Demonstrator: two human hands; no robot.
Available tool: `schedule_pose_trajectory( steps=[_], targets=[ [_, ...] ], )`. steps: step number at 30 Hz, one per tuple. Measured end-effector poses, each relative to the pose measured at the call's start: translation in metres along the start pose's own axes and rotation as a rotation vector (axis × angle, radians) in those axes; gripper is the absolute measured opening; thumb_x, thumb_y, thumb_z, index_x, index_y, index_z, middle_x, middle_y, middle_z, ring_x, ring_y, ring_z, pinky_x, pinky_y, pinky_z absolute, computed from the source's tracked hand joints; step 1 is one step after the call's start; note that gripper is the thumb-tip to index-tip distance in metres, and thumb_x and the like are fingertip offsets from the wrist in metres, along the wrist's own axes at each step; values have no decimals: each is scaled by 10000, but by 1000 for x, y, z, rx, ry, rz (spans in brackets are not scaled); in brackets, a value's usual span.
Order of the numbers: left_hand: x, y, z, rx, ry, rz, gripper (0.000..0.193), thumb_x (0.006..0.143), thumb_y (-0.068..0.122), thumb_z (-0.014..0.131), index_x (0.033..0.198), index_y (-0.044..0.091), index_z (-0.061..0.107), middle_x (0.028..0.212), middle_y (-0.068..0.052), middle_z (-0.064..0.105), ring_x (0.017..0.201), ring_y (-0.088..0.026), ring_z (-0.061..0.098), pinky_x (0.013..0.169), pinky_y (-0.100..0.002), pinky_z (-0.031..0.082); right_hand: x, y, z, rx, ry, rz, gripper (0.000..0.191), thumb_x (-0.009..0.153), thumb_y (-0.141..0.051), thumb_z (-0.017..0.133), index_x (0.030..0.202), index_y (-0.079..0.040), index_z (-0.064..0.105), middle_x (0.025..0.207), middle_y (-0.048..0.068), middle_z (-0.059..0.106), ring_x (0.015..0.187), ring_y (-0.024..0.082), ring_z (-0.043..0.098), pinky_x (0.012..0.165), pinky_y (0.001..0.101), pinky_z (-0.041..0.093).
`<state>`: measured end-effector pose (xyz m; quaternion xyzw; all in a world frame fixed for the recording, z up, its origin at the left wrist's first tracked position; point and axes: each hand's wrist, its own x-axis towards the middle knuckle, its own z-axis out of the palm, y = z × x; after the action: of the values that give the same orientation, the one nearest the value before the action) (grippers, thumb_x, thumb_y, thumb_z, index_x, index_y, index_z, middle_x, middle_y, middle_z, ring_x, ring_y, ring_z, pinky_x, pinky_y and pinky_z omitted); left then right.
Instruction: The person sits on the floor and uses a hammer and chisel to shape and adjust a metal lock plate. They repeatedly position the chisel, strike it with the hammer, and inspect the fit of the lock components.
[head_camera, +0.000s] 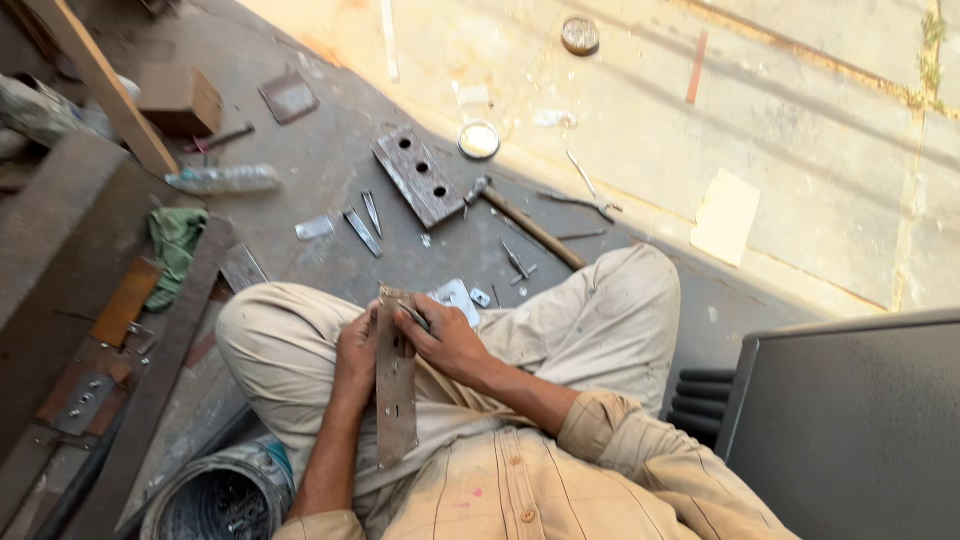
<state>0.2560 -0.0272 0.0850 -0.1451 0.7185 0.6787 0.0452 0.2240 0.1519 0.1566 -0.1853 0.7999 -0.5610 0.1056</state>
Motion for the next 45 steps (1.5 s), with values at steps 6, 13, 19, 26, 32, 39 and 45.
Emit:
schedule_pose_trajectory(
  steps=[6, 13, 19, 26, 32, 39, 45],
  targets=[
    [8, -11, -3, -227, -147, 36, 217, 989, 206, 607, 1098, 24, 652, 909, -10, 693, 792, -80, 623, 677, -264, 546, -4, -4, -4, 52, -34, 16, 332, 968, -319, 611, 1107, -19, 578, 816, 164, 722, 698, 278, 718, 658, 400, 561],
    [9, -2, 1, -111, -38, -14, 233, 978, 220, 602, 1015, 20, 715, 795, -34, 725, 660, -87, 627, 584, -276, 531, -4, 5, -3, -19, -66, 81, 329, 964, -283, 669, 1018, 13, 536, 788, 157, 712, 695, 284, 709, 652, 408, 549],
    [15, -11, -2, -35, -18, -113, 414, 1040, 325, 519, 946, -7, 746, 705, -90, 708, 605, -125, 631, 563, -294, 525, -4, 8, -1, 65, -102, 42, 333, 1082, -309, 584, 968, -2, 649, 758, 135, 714, 690, 268, 713, 671, 393, 543],
    [26, -25, -2, -285, -196, -59, 277, 1050, 249, 573, 1119, -19, 594, 841, -20, 652, 746, -80, 586, 656, -272, 517, -1, 8, -4, 13, -75, -11, 269, 1043, -284, 569, 1106, -32, 641, 770, 129, 704, 715, 270, 699, 672, 400, 545],
    [23, -23, -1, -138, 1, -91, 344, 976, 312, 590, 1093, 22, 732, 896, -47, 736, 765, -74, 635, 655, -263, 535, -3, 0, -5, 16, -60, 38, 284, 995, -277, 637, 1010, -2, 569, 782, 133, 703, 724, 263, 709, 669, 409, 548],
    [24, -20, 0, -167, -29, -108, 418, 1052, 333, 546, 1034, -44, 724, 853, -132, 714, 727, -142, 655, 629, -304, 544, -5, -13, -8, 89, -77, 110, 276, 996, -277, 620, 976, -3, 587, 770, 126, 687, 701, 218, 684, 660, 379, 543],
    [23, -26, -5, -320, -166, -31, 202, 980, 165, 642, 1106, 7, 639, 930, -93, 714, 787, -124, 651, 653, -294, 554, -8, -14, -6, 20, -68, 74, 321, 1015, -311, 628, 934, -1, 620, 719, 110, 629, 637, 188, 593, 620, 367, 487]
  ],
)
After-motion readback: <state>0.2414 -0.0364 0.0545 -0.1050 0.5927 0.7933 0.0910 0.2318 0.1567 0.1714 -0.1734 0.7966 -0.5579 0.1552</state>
